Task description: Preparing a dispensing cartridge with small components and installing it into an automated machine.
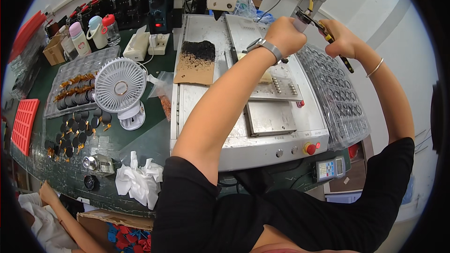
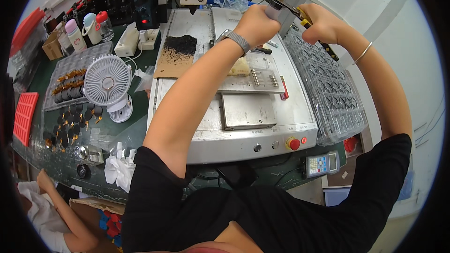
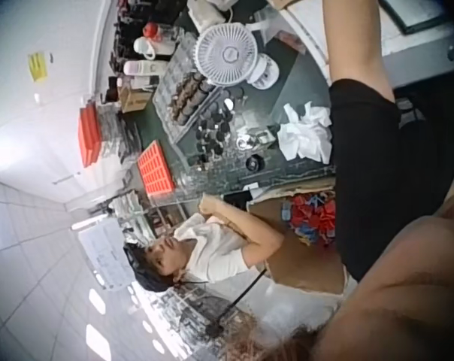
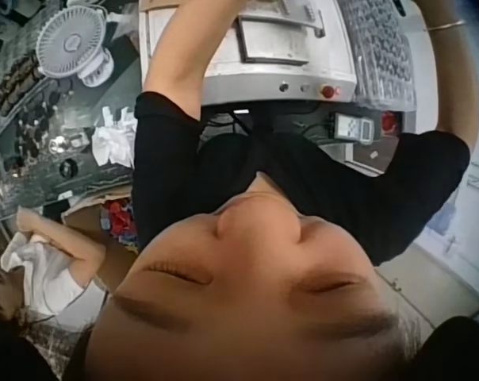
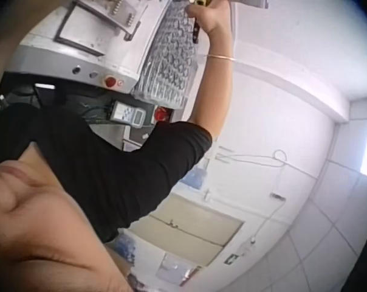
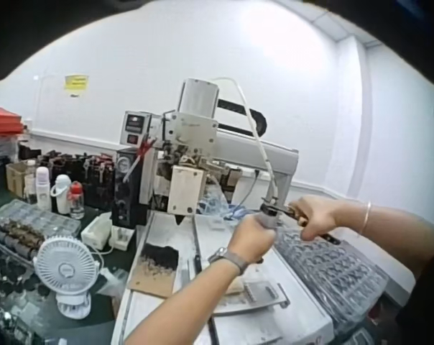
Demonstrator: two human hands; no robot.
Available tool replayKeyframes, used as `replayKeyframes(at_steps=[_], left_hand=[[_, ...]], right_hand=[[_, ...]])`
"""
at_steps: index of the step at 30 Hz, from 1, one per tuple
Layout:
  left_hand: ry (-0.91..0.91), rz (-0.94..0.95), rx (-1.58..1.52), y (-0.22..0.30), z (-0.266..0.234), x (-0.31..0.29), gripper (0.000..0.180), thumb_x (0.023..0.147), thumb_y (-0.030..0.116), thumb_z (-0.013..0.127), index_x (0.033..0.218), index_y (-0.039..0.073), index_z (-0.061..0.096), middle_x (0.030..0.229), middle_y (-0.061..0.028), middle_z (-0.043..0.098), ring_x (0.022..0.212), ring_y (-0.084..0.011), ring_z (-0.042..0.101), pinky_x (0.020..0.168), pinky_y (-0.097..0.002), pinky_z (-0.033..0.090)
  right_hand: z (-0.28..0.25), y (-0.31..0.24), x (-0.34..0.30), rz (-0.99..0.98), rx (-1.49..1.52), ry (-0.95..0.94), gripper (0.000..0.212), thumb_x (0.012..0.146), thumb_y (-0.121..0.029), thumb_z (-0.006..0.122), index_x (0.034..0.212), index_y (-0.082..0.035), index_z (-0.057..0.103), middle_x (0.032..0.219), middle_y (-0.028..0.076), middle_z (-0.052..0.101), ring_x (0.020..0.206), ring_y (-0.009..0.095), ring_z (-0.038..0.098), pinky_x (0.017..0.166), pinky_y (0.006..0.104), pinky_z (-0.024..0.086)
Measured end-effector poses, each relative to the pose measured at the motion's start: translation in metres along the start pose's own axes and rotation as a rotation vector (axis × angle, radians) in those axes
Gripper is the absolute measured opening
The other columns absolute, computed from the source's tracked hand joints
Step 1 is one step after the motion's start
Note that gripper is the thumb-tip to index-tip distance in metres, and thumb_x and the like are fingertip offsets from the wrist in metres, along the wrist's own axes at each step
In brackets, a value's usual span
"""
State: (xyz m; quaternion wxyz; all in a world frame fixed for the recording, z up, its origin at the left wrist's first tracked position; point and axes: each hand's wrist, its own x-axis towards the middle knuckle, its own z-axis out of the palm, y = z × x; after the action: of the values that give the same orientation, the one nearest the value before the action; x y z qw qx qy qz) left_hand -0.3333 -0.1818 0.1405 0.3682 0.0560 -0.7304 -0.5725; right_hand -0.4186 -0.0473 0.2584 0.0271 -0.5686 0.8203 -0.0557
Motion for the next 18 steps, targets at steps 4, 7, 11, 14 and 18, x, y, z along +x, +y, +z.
replayKeyframes(at_steps=[4,7,11,14,18], left_hand=[[0.025,-0.010,0.026,-0.003,0.000,0.001,0.019,0.067,0.010,0.056,0.080,-0.001,0.065,0.076,-0.0218,0.065,0.076,-0.0370,0.063,0.069,-0.0369,0.050],[0.025,0.067,0.045,-0.011,-0.002,0.003,0.022,0.071,0.010,0.056,0.087,-0.001,0.066,0.061,-0.0116,0.061,0.045,-0.0198,0.058,0.041,-0.0320,0.046],[0.032,0.005,0.055,-0.007,0.000,0.002,0.025,0.066,0.011,0.057,0.085,-0.001,0.067,0.081,-0.0236,0.065,0.080,-0.0378,0.064,0.072,-0.0363,0.051],[0.079,0.074,0.114,-0.020,-0.004,0.008,0.023,0.068,0.011,0.057,0.086,0.001,0.067,0.068,-0.0160,0.066,0.057,-0.0262,0.065,0.054,-0.0346,0.052],[0.191,0.122,0.375,-0.019,-0.011,0.005,0.024,0.065,0.017,0.061,0.084,0.004,0.069,0.081,-0.0217,0.066,0.080,-0.0377,0.064,0.075,-0.0412,0.052]], right_hand=[[0.007,-0.014,-0.008,0.118,0.094,0.034,0.033,0.046,-0.009,0.057,0.072,-0.003,0.036,0.064,0.002,0.031,0.057,0.015,0.032,0.046,0.0311,0.031],[0.007,-0.016,-0.005,0.122,0.043,0.014,0.029,0.050,-0.009,0.058,0.071,-0.003,0.038,0.062,0.002,0.036,0.054,0.013,0.038,0.045,0.0285,0.035],[0.009,-0.027,-0.012,0.210,0.149,0.026,0.025,0.054,-0.011,0.058,0.070,-0.001,0.042,0.059,0.003,0.040,0.053,0.012,0.042,0.045,0.0284,0.034],[0.013,-0.023,-0.002,0.208,0.072,0.019,0.023,0.054,-0.013,0.058,0.069,0.001,0.046,0.058,0.004,0.044,0.053,0.013,0.047,0.046,0.0286,0.035],[0.026,-0.021,0.004,0.247,0.250,-0.076,0.018,0.064,-0.016,0.058,0.060,-0.001,0.050,0.063,0.005,0.048,0.053,0.011,0.045,0.047,0.0272,0.035]])
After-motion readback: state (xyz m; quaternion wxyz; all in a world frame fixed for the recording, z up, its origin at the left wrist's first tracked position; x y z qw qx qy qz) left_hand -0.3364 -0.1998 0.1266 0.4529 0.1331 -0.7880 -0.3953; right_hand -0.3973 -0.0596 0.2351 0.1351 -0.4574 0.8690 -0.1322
